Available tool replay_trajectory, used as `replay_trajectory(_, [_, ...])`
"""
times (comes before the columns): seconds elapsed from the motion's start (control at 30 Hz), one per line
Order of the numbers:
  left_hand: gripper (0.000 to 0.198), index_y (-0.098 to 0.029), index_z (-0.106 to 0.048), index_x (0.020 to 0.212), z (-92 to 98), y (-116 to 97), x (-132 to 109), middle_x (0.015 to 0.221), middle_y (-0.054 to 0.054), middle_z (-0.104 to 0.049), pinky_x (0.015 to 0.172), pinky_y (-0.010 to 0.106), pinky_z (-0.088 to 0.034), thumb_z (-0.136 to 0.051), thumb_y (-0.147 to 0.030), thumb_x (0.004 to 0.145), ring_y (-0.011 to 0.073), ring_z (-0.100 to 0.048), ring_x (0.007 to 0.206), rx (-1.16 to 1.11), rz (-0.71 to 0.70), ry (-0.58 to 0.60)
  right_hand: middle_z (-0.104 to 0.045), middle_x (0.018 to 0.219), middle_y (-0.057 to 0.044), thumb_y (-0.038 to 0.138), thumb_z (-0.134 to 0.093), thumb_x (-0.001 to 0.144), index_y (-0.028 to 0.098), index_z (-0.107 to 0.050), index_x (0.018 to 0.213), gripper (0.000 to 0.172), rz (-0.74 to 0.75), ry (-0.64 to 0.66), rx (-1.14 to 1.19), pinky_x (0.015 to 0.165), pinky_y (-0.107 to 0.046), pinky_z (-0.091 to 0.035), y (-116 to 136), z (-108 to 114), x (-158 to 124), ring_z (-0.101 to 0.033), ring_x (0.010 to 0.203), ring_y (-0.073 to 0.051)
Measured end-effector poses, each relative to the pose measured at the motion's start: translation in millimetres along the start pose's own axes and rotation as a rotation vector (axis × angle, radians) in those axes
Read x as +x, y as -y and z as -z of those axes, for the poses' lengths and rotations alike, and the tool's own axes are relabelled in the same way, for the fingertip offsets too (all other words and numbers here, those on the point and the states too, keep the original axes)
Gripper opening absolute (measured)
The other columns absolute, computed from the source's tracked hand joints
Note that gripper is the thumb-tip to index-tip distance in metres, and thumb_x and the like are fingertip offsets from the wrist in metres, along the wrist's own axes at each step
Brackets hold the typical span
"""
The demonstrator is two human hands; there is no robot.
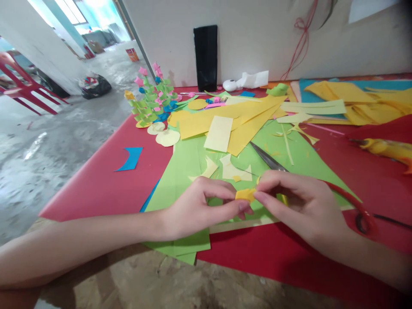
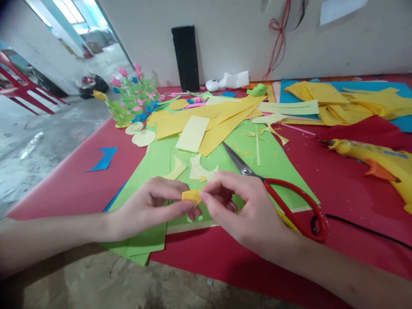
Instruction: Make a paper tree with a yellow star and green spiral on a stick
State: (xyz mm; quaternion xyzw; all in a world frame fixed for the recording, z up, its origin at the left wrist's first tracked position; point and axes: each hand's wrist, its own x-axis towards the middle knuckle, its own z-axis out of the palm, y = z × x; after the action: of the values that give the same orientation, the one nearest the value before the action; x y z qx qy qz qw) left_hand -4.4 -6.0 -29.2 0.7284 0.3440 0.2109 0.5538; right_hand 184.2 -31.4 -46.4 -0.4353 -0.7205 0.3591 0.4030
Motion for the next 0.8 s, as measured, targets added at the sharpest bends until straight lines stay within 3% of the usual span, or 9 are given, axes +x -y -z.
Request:
replay_trajectory(0.3, [0.021, -0.01, -0.071, 0.07, 0.9, 3.0, 0.1, 0.062, 0.003, -0.062, 0.054, 0.017, -0.042, -0.056, -0.019, 0.081, 0.0072, -0.054, 0.056, 0.031, -0.069, -0.014, -0.056, 0.064, 0.003, 0.017, -0.054, 0.082, 0.023, -0.055, 0.068, 0.014, -0.025, 0.036, -0.003, 0.049, -0.019, -0.04, 0.1, -0.3, 2.9, -0.049, 0.058, -0.009])
replay_trajectory(0.57, [0.032, -0.009, -0.063, 0.058, 0.7, 5.1, 3.4, 0.052, 0.0, -0.053, 0.049, 0.019, -0.036, -0.05, -0.022, 0.084, 0.0067, -0.046, 0.049, 0.229, -0.099, -0.006, -0.054, 0.063, 0.005, 0.014, -0.052, 0.081, 0.023, -0.053, 0.07, 0.014, -0.027, 0.034, -0.004, 0.05, -0.017, -0.04, -0.9, -1.2, 3.0, -0.048, 0.058, -0.008])
replay_trajectory(0.73, [0.009, -0.009, -0.059, 0.082, -0.4, 7.6, 2.5, 0.075, 0.004, -0.062, 0.065, 0.019, -0.045, -0.056, -0.018, 0.079, 0.0101, -0.056, 0.069, 0.234, -0.174, -0.124, -0.053, 0.063, 0.005, 0.016, -0.053, 0.081, 0.023, -0.053, 0.069, 0.013, -0.046, 0.034, -0.001, 0.049, -0.017, -0.039, -1.4, -1.2, 1.9, -0.048, 0.058, -0.008])
replay_trajectory(0.8, [0.007, -0.011, -0.057, 0.078, -0.3, 8.2, 1.3, 0.071, 0.002, -0.061, 0.063, 0.018, -0.044, -0.055, -0.018, 0.08, 0.0088, -0.056, 0.066, 0.235, -0.186, -0.122, -0.053, 0.063, 0.005, 0.016, -0.053, 0.081, 0.022, -0.054, 0.069, 0.013, -0.047, 0.041, 0.002, 0.049, -0.017, -0.039, -1.7, -1.2, 1.7, -0.048, 0.057, -0.008])
